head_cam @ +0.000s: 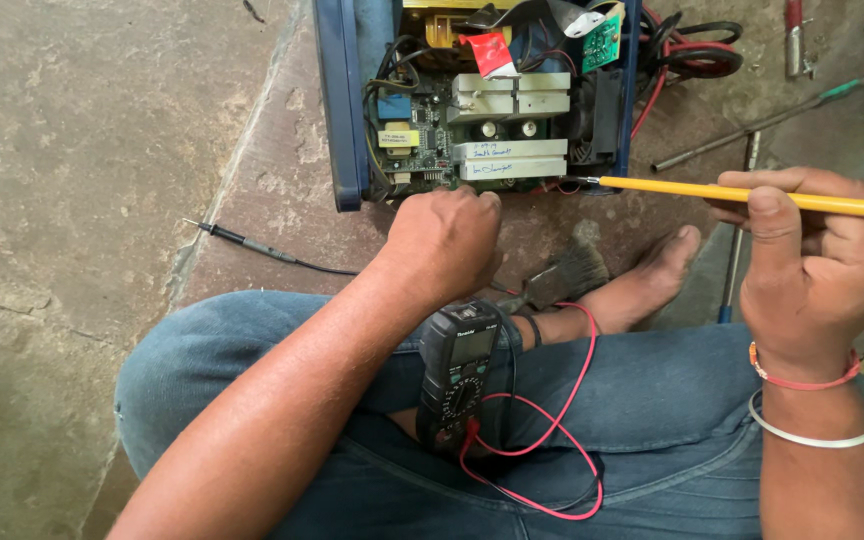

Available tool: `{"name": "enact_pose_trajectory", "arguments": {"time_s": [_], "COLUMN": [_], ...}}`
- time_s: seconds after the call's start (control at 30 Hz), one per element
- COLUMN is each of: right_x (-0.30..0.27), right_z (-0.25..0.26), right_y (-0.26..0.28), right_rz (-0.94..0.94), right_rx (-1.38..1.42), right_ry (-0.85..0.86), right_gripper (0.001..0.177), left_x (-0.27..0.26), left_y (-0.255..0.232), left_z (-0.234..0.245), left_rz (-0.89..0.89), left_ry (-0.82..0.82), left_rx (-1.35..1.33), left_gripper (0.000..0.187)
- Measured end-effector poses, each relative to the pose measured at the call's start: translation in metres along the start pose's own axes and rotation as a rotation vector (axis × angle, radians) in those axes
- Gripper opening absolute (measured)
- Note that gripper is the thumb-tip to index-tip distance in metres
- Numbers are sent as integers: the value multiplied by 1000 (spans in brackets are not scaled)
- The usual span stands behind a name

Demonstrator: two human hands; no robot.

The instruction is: The person sits on the floor and uses a screwdriver to loosen and tighten screws on a circuit board inside an open electronic device. They also use a multimeter to test connections on the board.

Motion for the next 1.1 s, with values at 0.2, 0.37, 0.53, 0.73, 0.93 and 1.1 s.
{"name": "enact_pose_trajectory", "arguments": {"time_s": [0.2,0.37,0.53,0.73,0.93,1.1], "right_x": [1,2,6,7,10,14], "right_z": [-3,-5,-8,-10,-13,-15], "right_y": [0,-2,-2,-1,-1,1], "right_rz": [14,9,19,9,19,20], "right_rx": [-23,-21,-10,-34,-32,-74], "right_ry": [10,19,24,35,50,61], "right_gripper": [27,27,26,25,24,21], "left_x": [3,3,4,4,6,7], "left_y": [1,1,1,1,2,4], "left_z": [-2,-1,-1,-2,-5,-6], "left_rz": [55,57,67,57,64,51], "left_ry": [51,50,64,28,26,0], "left_rx": [-13,-26,-24,-7,-5,-28], "left_gripper": [24,25,21,16,12,13]}}
Point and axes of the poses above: each hand's wrist, its own x-axis towards the middle knuckle, its own z-axis out of the back of the hand, y = z × x, the point moved 5 cm from there along x, towards the middle knuckle, and after that the axes turned 13 degrees about y, right-handed, at the moved point
